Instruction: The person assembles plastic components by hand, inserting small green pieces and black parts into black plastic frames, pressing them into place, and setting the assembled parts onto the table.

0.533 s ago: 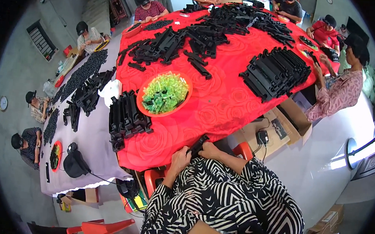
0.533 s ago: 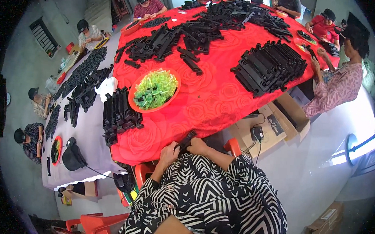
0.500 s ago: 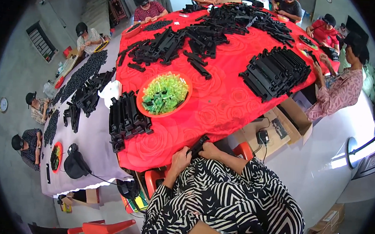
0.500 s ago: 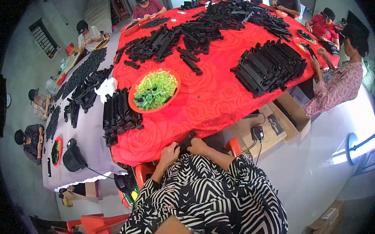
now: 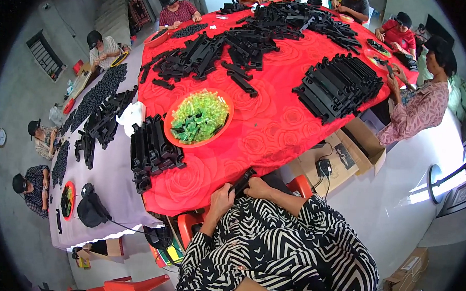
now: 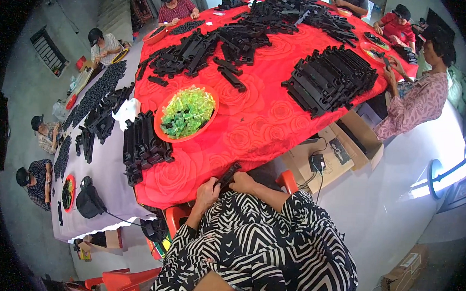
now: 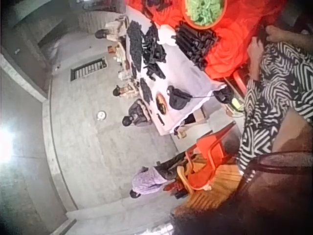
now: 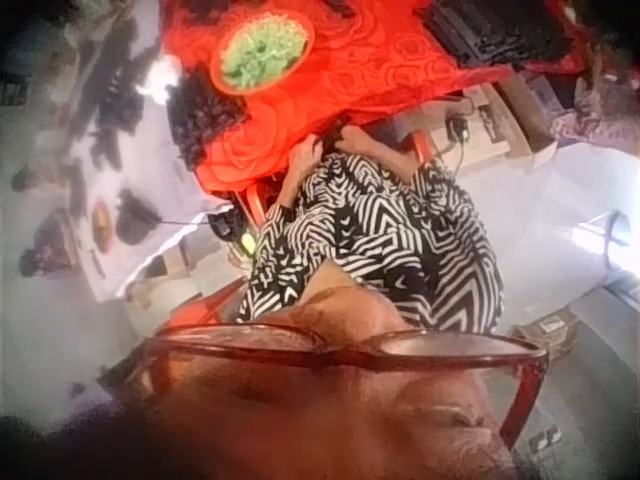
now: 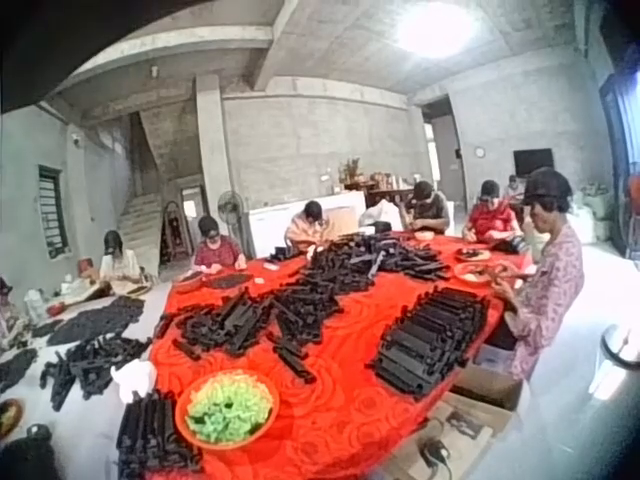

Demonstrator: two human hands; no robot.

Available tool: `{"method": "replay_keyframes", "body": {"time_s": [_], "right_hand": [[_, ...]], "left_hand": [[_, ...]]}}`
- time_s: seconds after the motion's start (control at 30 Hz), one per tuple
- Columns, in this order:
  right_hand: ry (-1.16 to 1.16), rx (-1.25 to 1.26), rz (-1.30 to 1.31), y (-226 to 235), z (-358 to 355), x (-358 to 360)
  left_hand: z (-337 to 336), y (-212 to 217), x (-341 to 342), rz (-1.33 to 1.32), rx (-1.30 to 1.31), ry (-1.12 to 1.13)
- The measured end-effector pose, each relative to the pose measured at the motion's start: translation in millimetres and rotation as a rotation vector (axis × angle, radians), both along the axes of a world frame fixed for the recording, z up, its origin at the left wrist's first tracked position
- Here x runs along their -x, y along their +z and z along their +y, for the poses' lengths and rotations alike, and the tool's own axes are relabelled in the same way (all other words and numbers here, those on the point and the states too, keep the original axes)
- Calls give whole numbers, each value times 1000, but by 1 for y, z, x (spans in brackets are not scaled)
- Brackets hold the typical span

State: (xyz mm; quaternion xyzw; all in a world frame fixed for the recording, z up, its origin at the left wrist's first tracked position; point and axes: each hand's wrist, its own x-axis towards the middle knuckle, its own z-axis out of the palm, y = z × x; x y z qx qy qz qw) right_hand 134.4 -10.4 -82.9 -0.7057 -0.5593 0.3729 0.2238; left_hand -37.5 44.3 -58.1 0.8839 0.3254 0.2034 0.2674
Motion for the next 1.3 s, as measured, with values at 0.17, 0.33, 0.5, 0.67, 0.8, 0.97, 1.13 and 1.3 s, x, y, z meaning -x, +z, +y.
{"method": "replay_keyframes", "body": {"time_s": [0.17,0.33,0.5,0.67,0.8,0.97,1.13,1.3], "right_hand": [[-20,-163,-25,-10,-2,2],[-23,-166,-36,-19,1,-2],[5,-193,-75,-21,1,0],[59,-42,-40,-10,2,-3],[72,-26,-63,-7,1,-1],[15,-144,-89,-13,-1,1],[36,-114,-61,-7,-1,0],[7,-98,-95,-12,1,1]], "left_hand": [[-1,-3,1,38,-6,20],[0,1,-3,8,-39,5],[0,0,-4,-7,-42,0],[2,-1,-4,20,-21,2],[1,-1,-3,-3,-25,3],[1,-1,-4,-15,-24,1],[2,-4,-3,9,-36,7],[2,-2,-4,14,-33,2]]}}
